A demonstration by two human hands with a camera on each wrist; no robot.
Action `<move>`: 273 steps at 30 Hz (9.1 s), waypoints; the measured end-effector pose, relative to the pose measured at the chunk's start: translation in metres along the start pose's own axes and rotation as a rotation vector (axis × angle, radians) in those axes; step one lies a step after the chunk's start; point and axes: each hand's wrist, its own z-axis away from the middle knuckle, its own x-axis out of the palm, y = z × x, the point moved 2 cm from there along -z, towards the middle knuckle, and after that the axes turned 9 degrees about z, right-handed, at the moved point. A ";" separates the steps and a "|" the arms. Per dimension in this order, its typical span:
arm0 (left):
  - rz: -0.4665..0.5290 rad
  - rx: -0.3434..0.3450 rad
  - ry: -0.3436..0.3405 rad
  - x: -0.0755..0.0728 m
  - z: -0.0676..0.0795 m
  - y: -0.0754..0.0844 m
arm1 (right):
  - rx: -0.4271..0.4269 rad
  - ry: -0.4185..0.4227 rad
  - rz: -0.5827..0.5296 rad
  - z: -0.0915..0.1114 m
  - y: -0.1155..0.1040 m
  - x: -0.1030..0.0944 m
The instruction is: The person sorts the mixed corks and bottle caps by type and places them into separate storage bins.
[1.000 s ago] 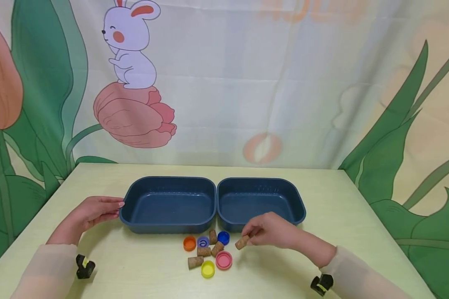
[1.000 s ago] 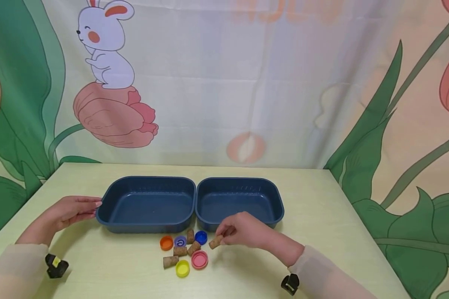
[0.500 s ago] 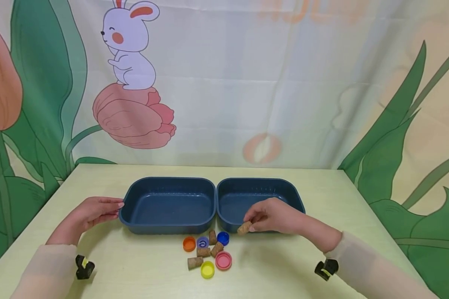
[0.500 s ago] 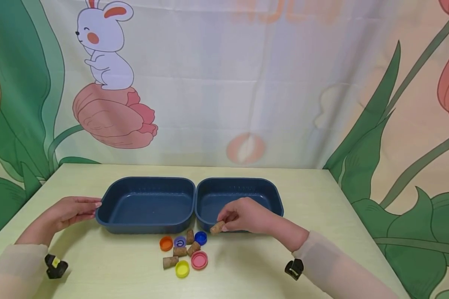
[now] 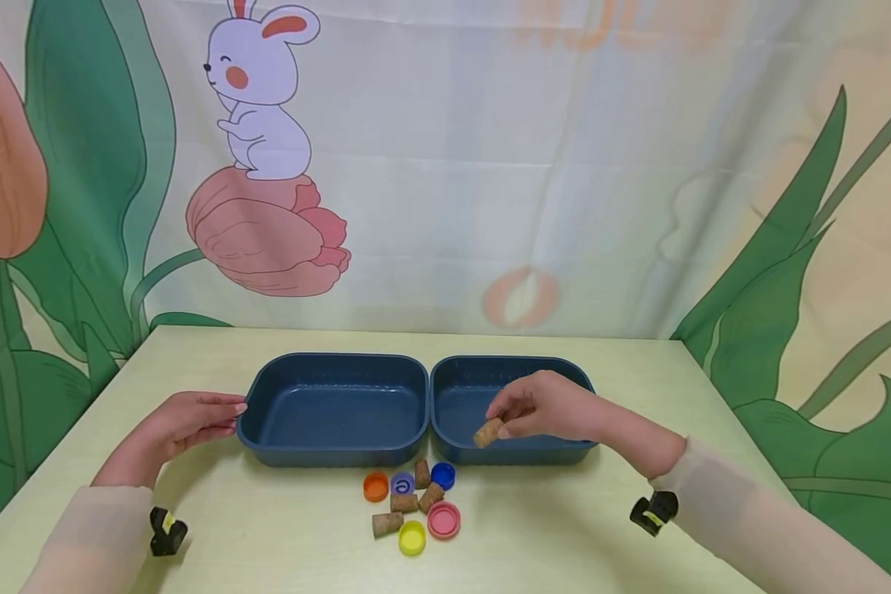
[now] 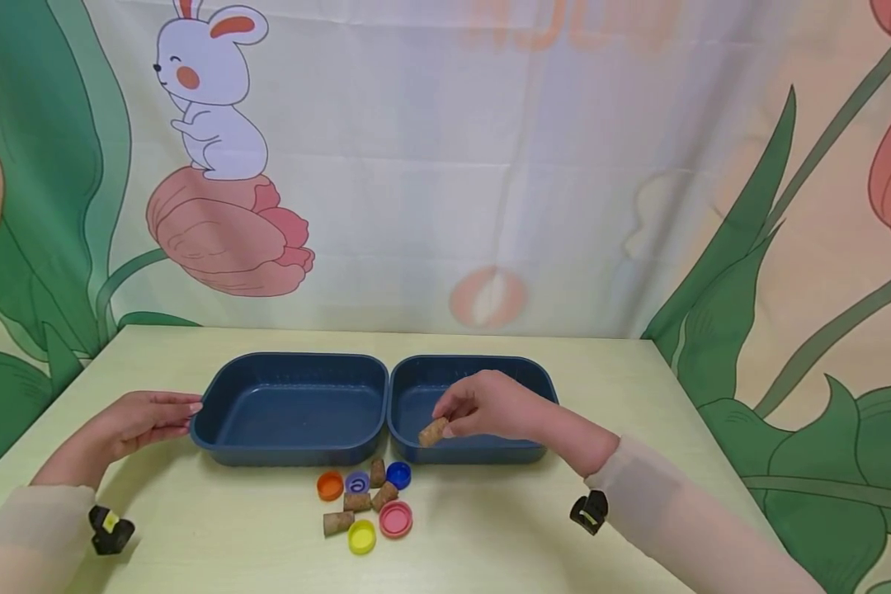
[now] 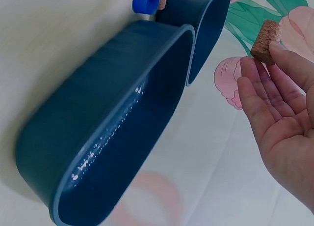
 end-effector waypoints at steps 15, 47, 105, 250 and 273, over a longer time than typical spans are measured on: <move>0.006 0.001 -0.004 -0.001 -0.001 0.000 | 0.048 -0.002 -0.052 -0.014 0.006 -0.026; 0.009 0.015 -0.012 -0.005 0.001 -0.003 | 0.115 -0.035 -0.014 -0.060 0.058 -0.070; -0.005 0.007 -0.005 -0.002 0.002 0.000 | 0.294 -0.282 -0.039 -0.101 0.120 0.000; 0.019 0.006 -0.023 -0.003 0.001 -0.003 | -0.002 0.202 -0.178 0.042 0.000 0.014; 0.022 -0.008 -0.020 -0.002 0.002 -0.004 | 0.006 0.059 -0.103 0.023 0.003 0.078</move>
